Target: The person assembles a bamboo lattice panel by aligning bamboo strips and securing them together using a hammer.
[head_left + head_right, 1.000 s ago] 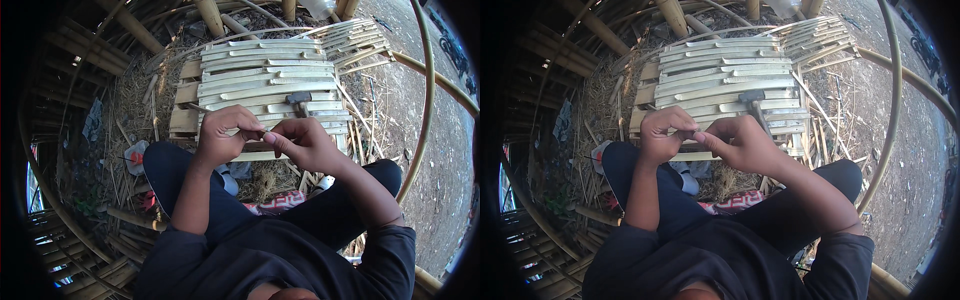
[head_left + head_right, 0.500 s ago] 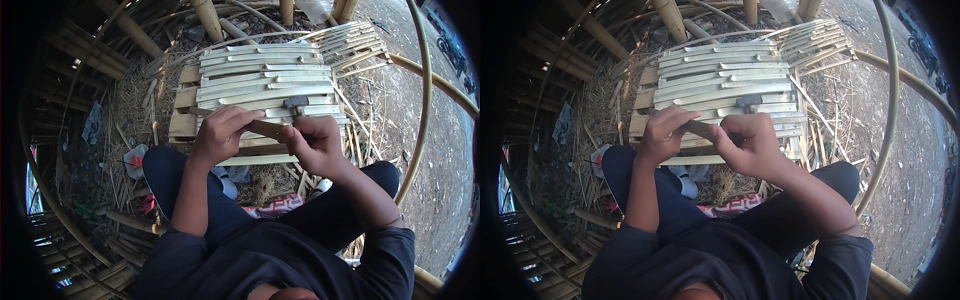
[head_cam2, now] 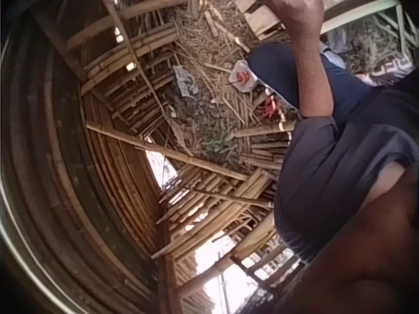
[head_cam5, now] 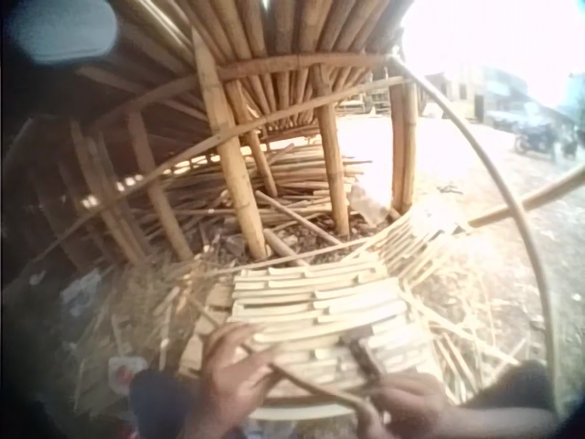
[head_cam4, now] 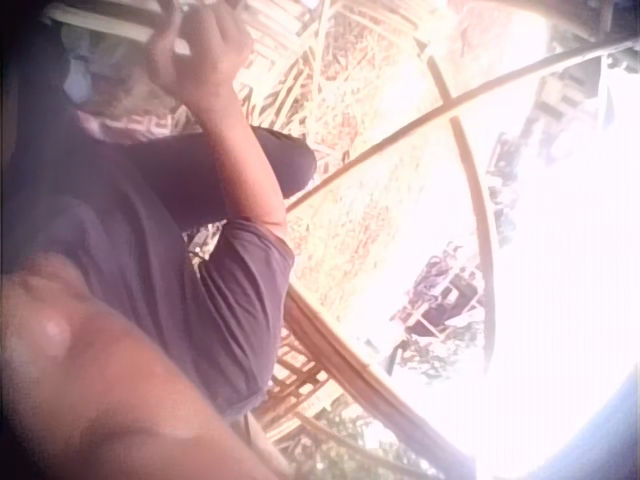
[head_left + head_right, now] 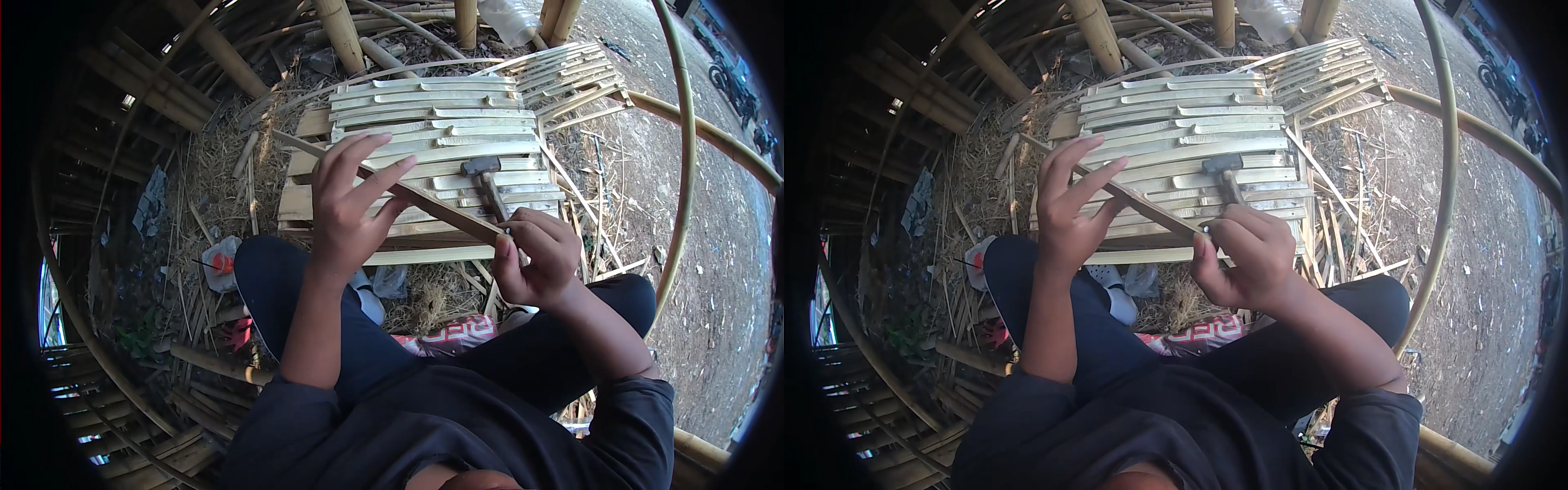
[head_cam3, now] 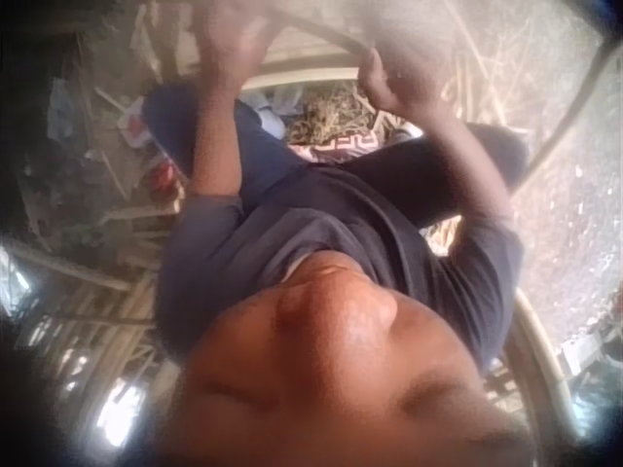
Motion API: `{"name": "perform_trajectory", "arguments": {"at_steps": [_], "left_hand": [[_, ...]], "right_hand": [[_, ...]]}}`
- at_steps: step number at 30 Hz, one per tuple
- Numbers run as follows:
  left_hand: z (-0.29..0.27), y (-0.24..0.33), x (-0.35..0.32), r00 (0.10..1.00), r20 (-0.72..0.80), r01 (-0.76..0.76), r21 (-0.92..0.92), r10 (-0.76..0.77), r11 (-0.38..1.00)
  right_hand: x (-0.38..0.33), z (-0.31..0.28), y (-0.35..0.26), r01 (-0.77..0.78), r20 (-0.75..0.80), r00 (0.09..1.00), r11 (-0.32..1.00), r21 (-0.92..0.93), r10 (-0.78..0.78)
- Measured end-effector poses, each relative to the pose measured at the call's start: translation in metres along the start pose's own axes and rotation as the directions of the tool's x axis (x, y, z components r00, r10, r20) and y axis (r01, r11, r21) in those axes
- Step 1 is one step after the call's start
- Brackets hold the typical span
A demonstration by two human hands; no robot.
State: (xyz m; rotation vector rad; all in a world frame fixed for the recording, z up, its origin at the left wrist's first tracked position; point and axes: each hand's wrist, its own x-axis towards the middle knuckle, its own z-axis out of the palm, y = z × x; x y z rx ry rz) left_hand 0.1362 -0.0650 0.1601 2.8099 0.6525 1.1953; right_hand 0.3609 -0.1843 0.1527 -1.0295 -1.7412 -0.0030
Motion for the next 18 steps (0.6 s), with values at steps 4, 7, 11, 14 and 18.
{"name": "perform_trajectory", "arguments": {"at_steps": [4,7,11,14,18], "left_hand": [[0.014,-0.003,0.000,0.906,-0.122,0.412,0.044,-0.405,0.910],[0.029,-0.016,-0.019,0.850,-0.051,0.525,-0.018,-0.525,0.851],[0.050,-0.008,-0.032,0.641,0.131,0.749,-0.323,-0.756,0.578],[0.043,0.023,-0.027,0.337,0.680,0.634,-0.675,-0.652,-0.376],[0.058,0.048,-0.036,0.364,0.854,0.677,-0.517,-0.373,-0.523]], "right_hand": [[-0.030,0.015,-0.003,-0.455,-0.009,0.886,0.872,0.180,0.464],[-0.032,0.012,-0.012,-0.727,0.114,0.628,0.528,0.440,0.770],[-0.054,0.010,0.001,-0.735,0.117,0.569,0.439,0.516,0.814],[-0.066,0.007,0.001,-0.621,0.043,0.780,0.763,0.179,0.625],[-0.091,0.023,0.010,-0.217,0.127,0.965,0.971,-0.099,0.229]]}}
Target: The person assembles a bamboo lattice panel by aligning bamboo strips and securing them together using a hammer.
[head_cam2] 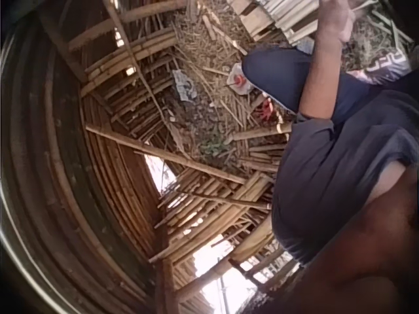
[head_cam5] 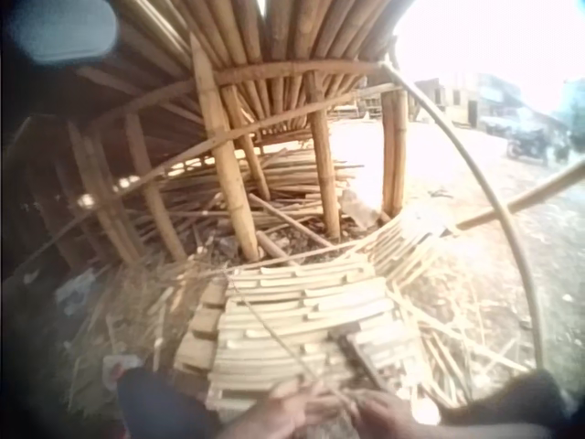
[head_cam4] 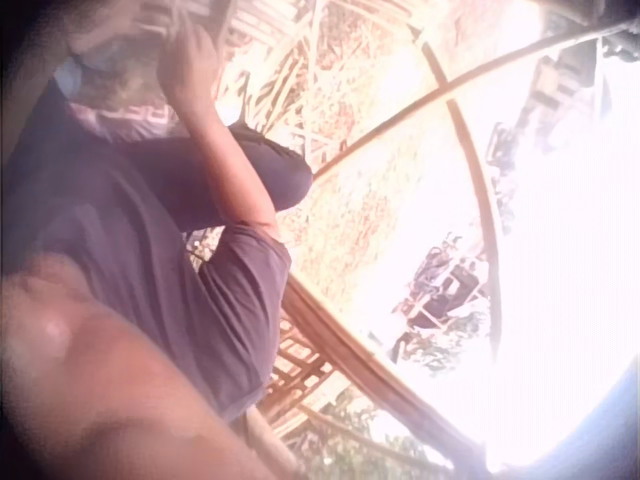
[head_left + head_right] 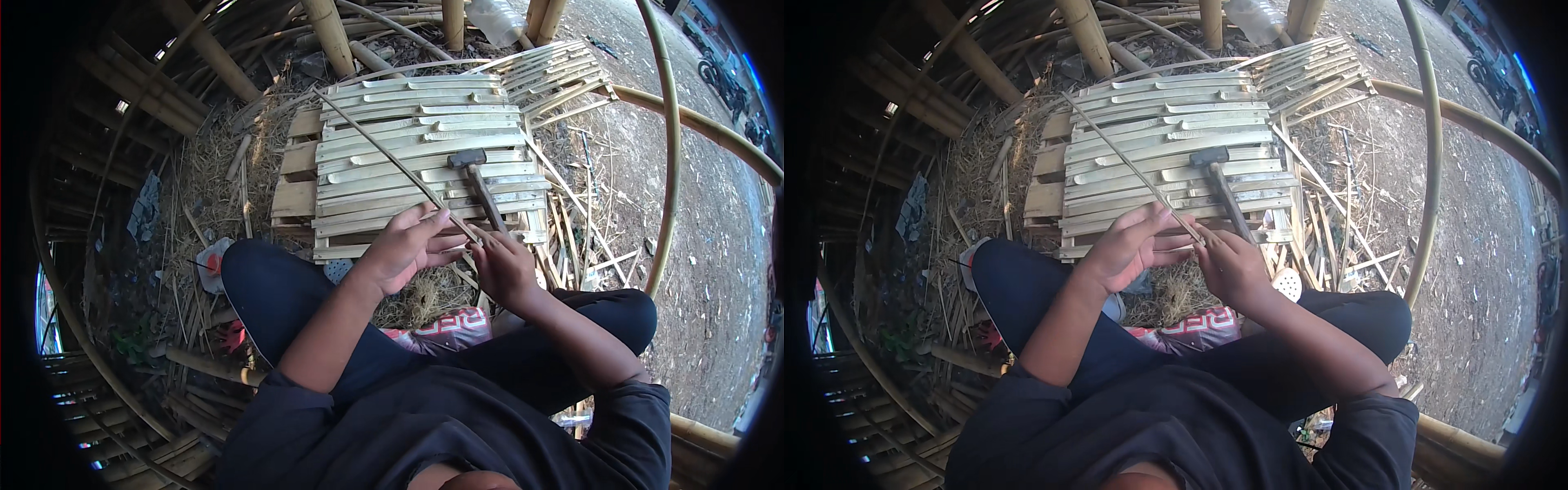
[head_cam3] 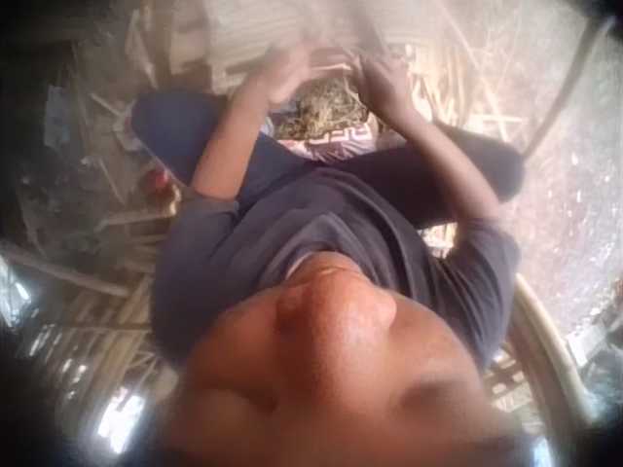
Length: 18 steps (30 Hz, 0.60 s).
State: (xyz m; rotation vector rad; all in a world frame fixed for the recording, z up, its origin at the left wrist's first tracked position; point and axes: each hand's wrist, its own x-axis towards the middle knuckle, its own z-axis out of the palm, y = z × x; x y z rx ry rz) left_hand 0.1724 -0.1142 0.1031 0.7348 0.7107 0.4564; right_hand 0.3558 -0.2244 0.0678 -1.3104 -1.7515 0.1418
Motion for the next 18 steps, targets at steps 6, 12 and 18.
{"name": "perform_trajectory", "arguments": {"at_steps": [6,12,18], "left_hand": [[-0.012,-0.022,0.013,0.992,-0.123,0.065,0.266,-0.033,0.962],[-0.014,-0.025,0.018,0.999,-0.039,0.003,0.215,0.006,0.977],[-0.010,-0.033,0.031,0.996,-0.071,-0.033,0.238,0.051,0.971]], "right_hand": [[-0.009,0.001,0.005,0.083,0.198,0.978,0.993,-0.088,-0.065],[-0.005,-0.004,-0.003,-0.222,0.231,0.953,0.971,0.085,0.197],[-0.001,-0.006,0.006,-0.449,0.316,0.854,0.893,0.042,0.414]]}}
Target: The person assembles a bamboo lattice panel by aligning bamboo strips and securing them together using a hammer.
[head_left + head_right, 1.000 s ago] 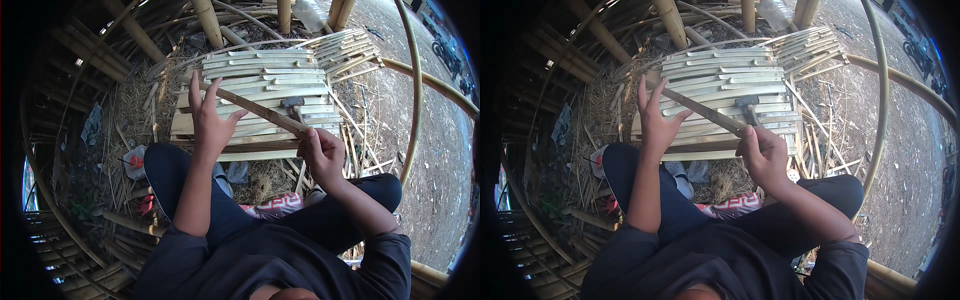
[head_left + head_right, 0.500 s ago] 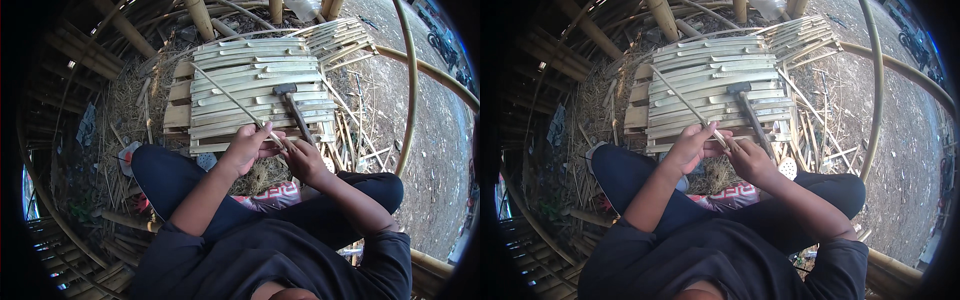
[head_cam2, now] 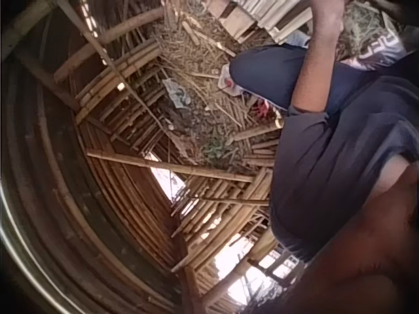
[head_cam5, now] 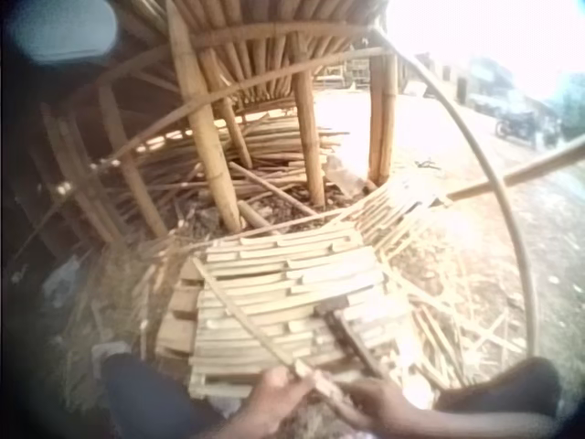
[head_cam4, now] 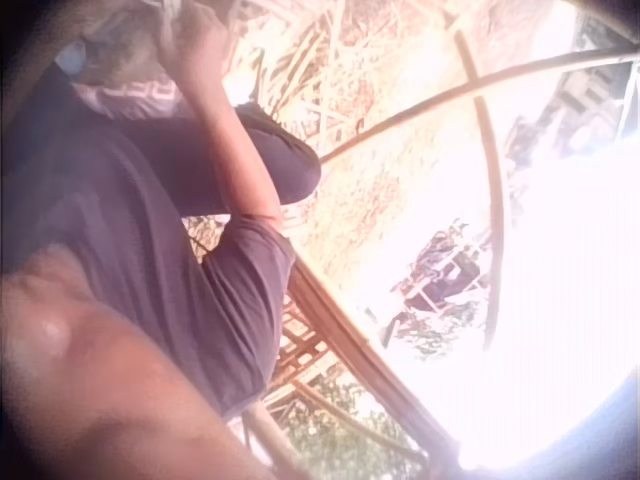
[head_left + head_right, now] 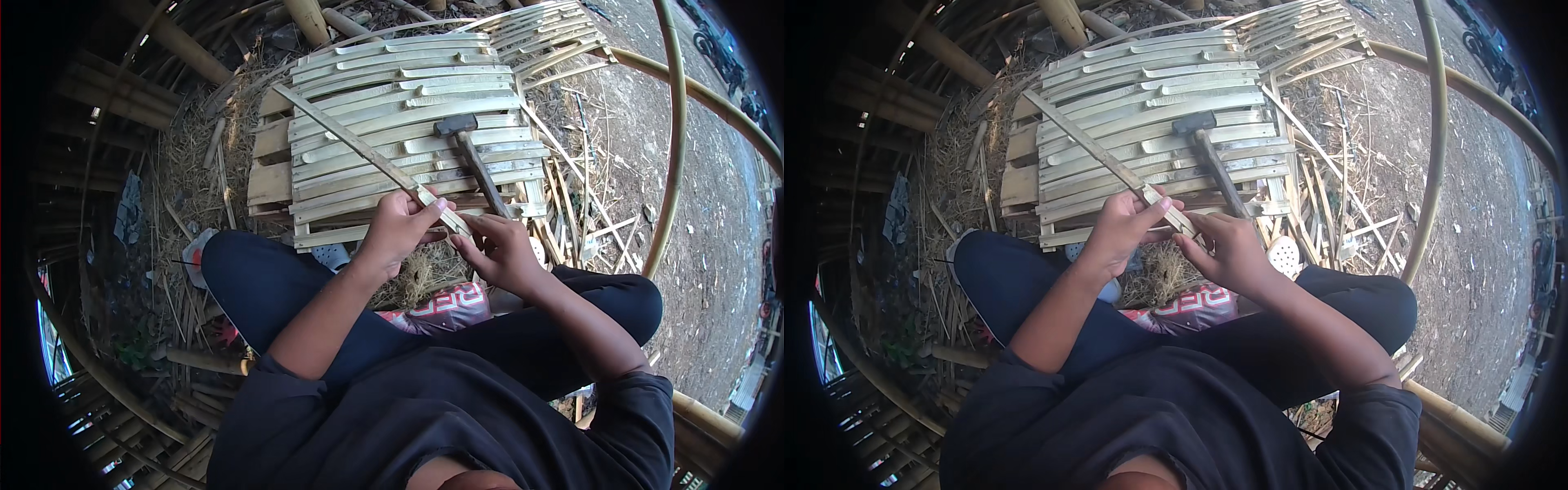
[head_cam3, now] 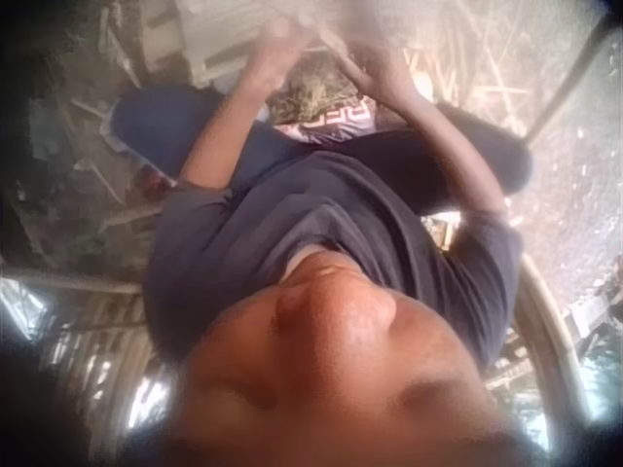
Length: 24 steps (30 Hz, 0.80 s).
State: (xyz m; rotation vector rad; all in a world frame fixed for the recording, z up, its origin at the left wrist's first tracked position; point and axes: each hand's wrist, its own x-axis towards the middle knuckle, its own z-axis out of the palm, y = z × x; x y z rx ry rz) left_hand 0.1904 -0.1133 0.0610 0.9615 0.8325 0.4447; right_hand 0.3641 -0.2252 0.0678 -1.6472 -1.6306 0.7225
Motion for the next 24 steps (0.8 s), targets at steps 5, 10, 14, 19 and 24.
{"name": "perform_trajectory", "arguments": {"at_steps": [5,10,14,19,24], "left_hand": [[0.005,-0.003,0.006,0.999,-0.030,-0.033,0.045,0.035,0.998],[0.010,-0.006,0.008,0.989,-0.073,-0.118,0.107,0.126,0.987],[0.010,-0.012,0.007,0.961,-0.036,-0.256,0.268,0.275,0.929],[0.013,-0.009,0.006,0.941,-0.022,-0.303,0.383,0.336,0.873],[0.008,-0.008,0.008,0.954,-0.012,-0.270,0.396,0.299,0.878]], "right_hand": [[0.006,-0.003,0.009,0.001,0.041,0.999,0.995,0.104,-0.005],[0.009,-0.002,0.014,0.070,0.058,0.996,0.995,0.078,-0.074],[0.013,-0.002,0.010,0.022,0.075,0.997,0.999,0.037,-0.025],[0.015,0.004,0.019,0.041,0.076,0.996,0.994,0.104,-0.049],[0.018,-0.002,0.024,-0.003,0.184,0.983,0.989,0.148,-0.024]]}}
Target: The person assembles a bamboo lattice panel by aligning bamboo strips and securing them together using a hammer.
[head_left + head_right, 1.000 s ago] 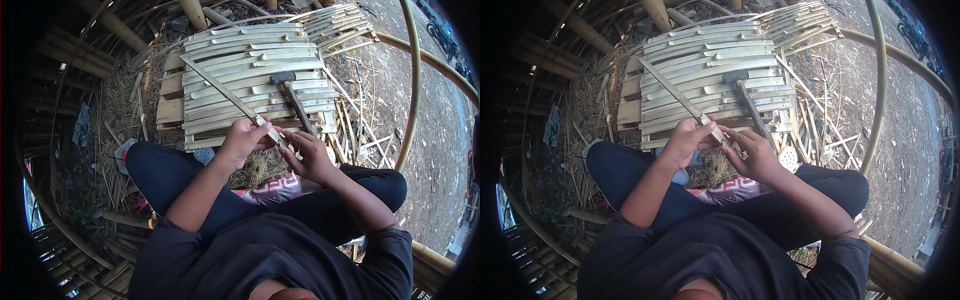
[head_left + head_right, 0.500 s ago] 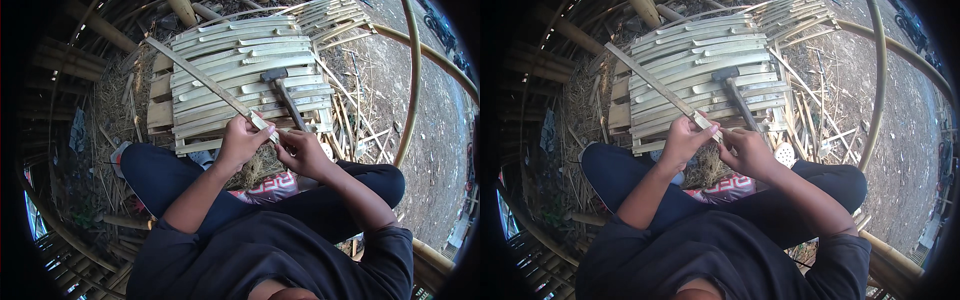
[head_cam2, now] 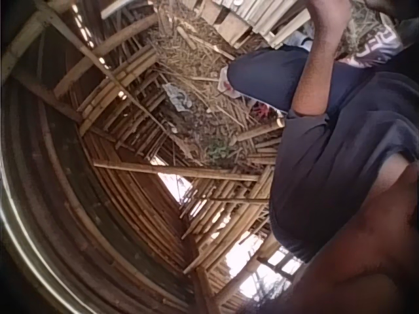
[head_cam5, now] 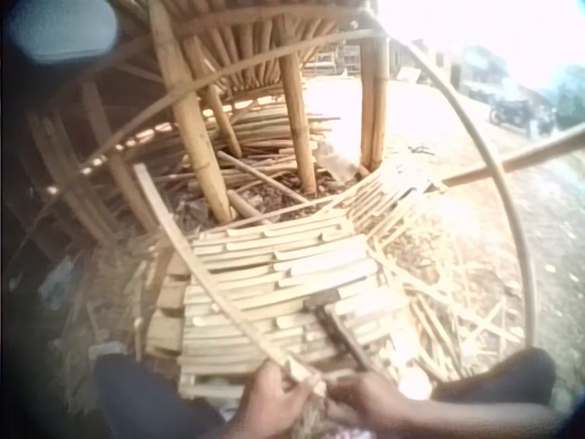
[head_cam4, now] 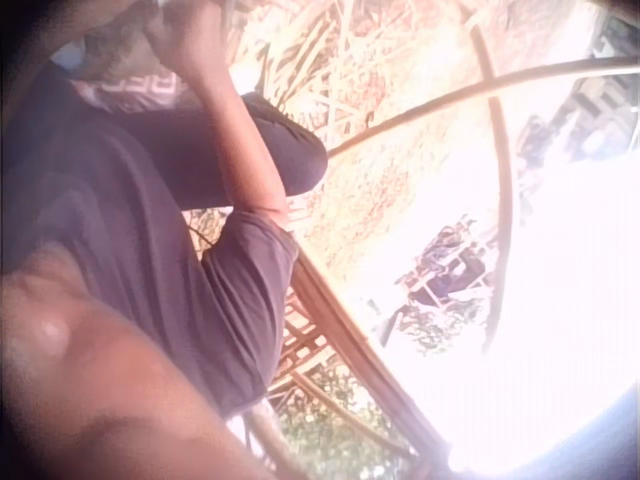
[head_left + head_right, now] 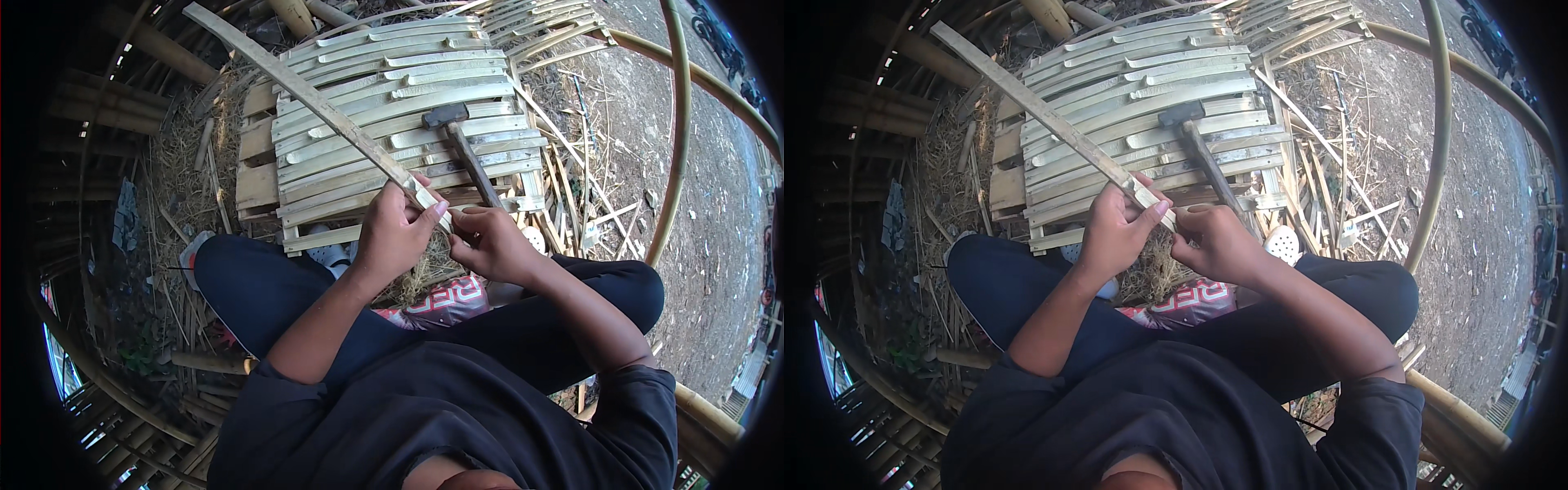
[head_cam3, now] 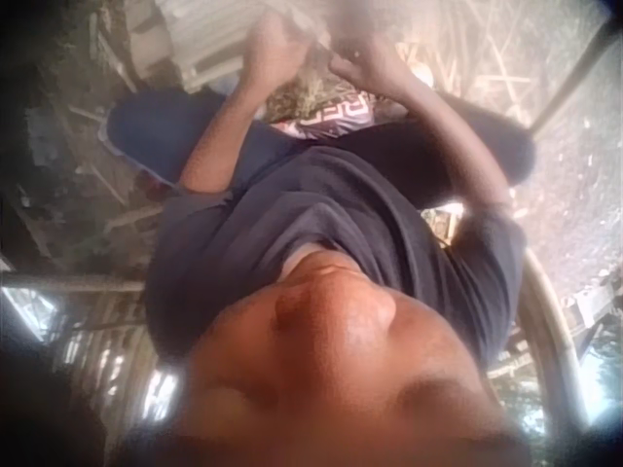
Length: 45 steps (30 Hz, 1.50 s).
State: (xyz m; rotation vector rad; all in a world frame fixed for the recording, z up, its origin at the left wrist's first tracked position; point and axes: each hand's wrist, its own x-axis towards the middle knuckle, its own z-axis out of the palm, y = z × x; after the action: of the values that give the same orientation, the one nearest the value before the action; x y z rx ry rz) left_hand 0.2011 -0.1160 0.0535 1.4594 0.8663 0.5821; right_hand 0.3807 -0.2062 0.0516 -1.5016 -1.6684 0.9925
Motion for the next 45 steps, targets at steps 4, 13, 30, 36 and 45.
{"name": "perform_trajectory", "arguments": {"at_steps": [4,13,30,36,45], "left_hand": [[-0.004,-0.002,0.003,0.999,0.042,0.013,-0.006,-0.013,1.000],[-0.014,0.015,0.005,0.998,0.054,0.041,0.053,-0.044,0.998],[-0.003,0.010,0.008,0.994,-0.106,0.006,-0.241,-0.032,0.970],[0.001,0.010,0.005,0.992,-0.125,-0.016,-0.258,-0.017,0.966],[0.009,0.014,0.002,0.991,-0.120,0.022,-0.308,-0.062,0.951]], "right_hand": [[0.000,0.006,0.005,0.018,0.022,1.000,0.999,0.042,-0.018],[0.000,0.006,-0.012,0.008,0.095,0.995,0.996,0.085,-0.016],[0.001,0.008,-0.010,0.149,-0.432,0.870,0.962,-0.229,-0.237],[-0.001,0.004,-0.011,0.161,-0.369,0.868,0.891,-0.425,-0.333],[-0.004,-0.002,-0.022,0.114,-0.119,0.964,0.768,-0.630,-0.240]]}}
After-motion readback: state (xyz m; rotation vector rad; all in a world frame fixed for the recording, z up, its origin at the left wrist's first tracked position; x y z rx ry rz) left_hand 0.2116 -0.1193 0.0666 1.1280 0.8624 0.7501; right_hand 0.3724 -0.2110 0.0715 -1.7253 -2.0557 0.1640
